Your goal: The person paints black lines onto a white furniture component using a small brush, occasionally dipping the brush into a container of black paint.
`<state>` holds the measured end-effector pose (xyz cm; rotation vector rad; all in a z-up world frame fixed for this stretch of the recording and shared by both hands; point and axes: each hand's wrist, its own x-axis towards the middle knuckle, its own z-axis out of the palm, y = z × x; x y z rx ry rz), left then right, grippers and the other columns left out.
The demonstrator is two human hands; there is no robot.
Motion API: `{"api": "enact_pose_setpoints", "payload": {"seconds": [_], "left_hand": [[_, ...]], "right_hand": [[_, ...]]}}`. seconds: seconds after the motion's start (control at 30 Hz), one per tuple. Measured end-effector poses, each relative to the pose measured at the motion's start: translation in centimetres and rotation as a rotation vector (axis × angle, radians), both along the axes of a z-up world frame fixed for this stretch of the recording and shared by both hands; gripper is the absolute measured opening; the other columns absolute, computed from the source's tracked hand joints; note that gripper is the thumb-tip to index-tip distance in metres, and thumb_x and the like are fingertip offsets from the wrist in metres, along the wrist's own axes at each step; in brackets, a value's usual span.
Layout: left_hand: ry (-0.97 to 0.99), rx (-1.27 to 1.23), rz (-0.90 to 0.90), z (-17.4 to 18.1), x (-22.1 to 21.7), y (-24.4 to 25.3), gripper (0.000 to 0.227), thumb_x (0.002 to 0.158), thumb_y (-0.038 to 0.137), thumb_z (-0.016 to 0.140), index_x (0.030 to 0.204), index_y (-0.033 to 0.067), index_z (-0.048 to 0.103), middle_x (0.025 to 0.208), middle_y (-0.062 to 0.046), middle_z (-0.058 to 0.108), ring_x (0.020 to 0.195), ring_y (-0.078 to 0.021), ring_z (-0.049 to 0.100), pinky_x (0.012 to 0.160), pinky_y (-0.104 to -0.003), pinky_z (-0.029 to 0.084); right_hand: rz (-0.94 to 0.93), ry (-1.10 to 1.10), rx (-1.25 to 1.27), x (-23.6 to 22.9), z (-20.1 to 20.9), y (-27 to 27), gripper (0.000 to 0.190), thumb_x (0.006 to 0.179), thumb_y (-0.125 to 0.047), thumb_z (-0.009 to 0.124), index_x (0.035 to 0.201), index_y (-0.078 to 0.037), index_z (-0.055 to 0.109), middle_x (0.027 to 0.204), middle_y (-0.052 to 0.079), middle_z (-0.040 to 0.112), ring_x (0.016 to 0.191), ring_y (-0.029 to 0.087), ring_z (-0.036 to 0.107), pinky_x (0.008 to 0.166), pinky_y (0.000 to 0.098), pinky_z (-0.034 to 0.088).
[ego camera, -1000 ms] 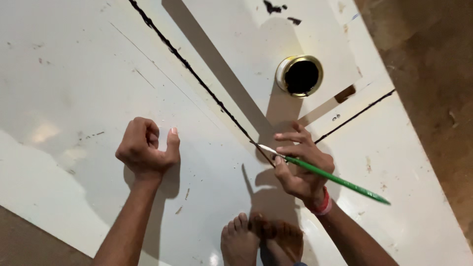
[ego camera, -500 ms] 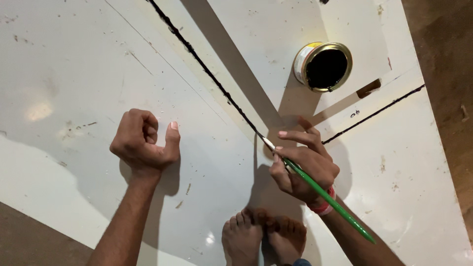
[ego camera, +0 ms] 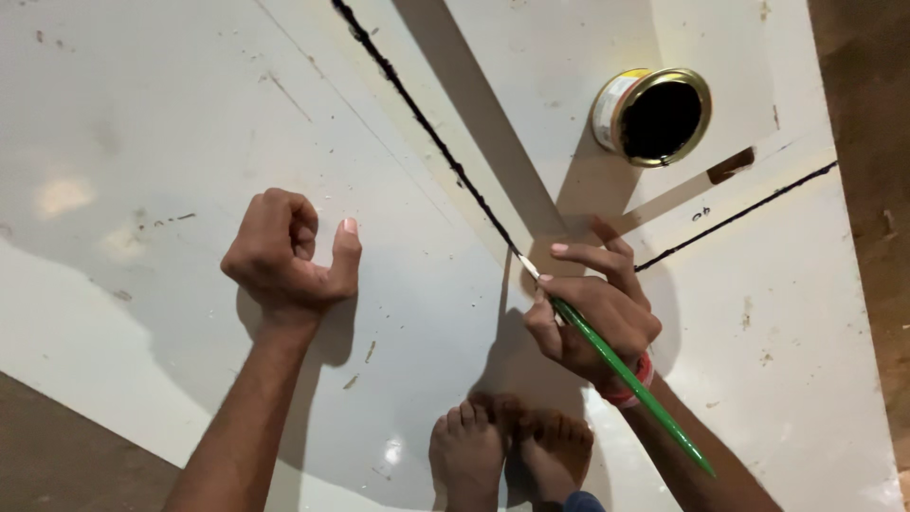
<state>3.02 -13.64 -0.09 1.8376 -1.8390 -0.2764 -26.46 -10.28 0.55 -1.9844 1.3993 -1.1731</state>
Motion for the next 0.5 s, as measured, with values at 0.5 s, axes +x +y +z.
{"api": "enact_pose_setpoints", "payload": {"seconds": [0.5], "left_hand": [[0.023,0.006,0.006,-0.16,0.30,0.05,0.028,0.083,0.024,0.076,0.082,0.0118,0.051,0.071,0.001,0.046,0.054,-0.0124,0.039,0.049,-0.028,0.029]], "right_hand": [[0.022,0.053,-0.037,-0.03,-0.35,0.71,0.003,0.080,-0.003,0.068,0.083,-0.002,0.068,0.067,0.007,0.064,0.104,0.027,0.071,0.112,0.0617,0.051]]}}
